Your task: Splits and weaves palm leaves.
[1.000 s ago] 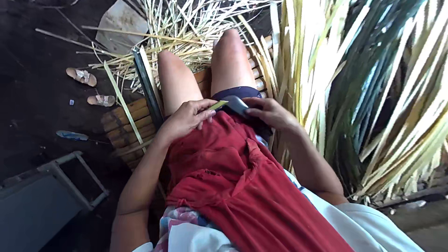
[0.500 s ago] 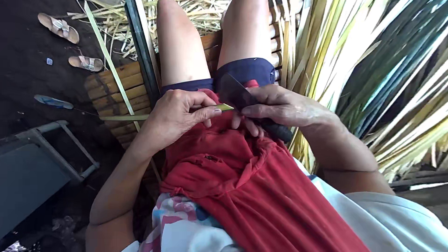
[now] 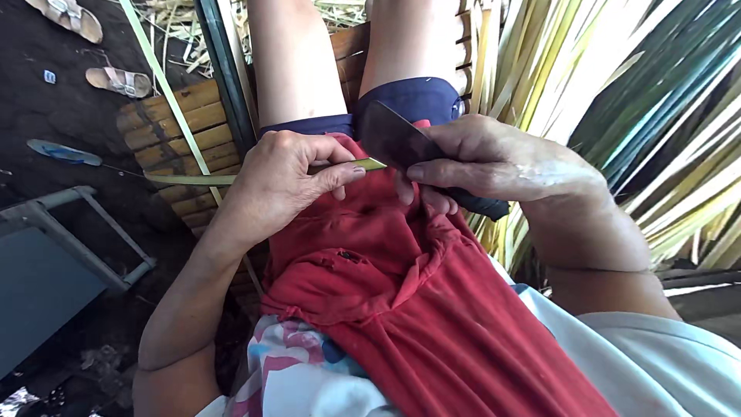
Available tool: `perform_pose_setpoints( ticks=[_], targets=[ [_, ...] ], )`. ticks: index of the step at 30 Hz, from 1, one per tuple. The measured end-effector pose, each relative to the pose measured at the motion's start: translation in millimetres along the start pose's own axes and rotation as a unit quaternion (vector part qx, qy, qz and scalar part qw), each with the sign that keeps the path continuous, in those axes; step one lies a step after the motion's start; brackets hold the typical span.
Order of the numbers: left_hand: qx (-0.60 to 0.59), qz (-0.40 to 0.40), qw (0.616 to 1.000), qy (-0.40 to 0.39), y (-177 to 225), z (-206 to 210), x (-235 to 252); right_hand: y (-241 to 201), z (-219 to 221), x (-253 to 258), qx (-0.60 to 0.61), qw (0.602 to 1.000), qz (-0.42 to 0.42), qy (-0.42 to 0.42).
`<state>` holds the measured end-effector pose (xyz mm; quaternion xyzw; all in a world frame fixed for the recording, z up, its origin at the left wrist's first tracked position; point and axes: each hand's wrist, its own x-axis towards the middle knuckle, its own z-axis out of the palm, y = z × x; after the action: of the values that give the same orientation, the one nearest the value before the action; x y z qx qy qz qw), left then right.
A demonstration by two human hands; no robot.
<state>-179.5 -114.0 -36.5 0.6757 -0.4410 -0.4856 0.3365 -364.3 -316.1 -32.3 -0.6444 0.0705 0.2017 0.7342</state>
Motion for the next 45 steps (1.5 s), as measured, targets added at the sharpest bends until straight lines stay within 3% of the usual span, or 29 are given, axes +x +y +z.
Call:
perform_pose_setpoints(
  ticks=[12,26,32,38,42,45],
  targets=[
    [-0.050,0.008,0.999,0.002,-0.7,0.1,3.7,-5.4,-3.9,3.2,-0.055,0.998,-0.018,-0.001],
    [-0.072,0.059,0.993,0.072,7.4,0.3,-11.7,-29.6,-4.6,11.6,-0.041,0.998,-0.013,-0.052],
    [-0.077,0.077,0.989,0.098,10.4,5.3,-14.5,-31.8,12.0,19.1,-0.006,1.000,0.000,-0.021],
    [-0.051,0.066,0.984,0.155,15.9,15.0,-18.4,-31.1,43.2,12.3,-0.153,0.978,-0.038,0.136],
    [-0.074,0.088,0.981,0.157,17.9,16.7,-17.2,-26.2,42.4,6.4,-0.108,0.983,-0.073,0.133],
    [-0.080,0.093,0.983,0.139,19.7,19.6,-20.9,-25.0,35.9,7.2,-0.036,0.995,-0.068,0.070]
  ],
)
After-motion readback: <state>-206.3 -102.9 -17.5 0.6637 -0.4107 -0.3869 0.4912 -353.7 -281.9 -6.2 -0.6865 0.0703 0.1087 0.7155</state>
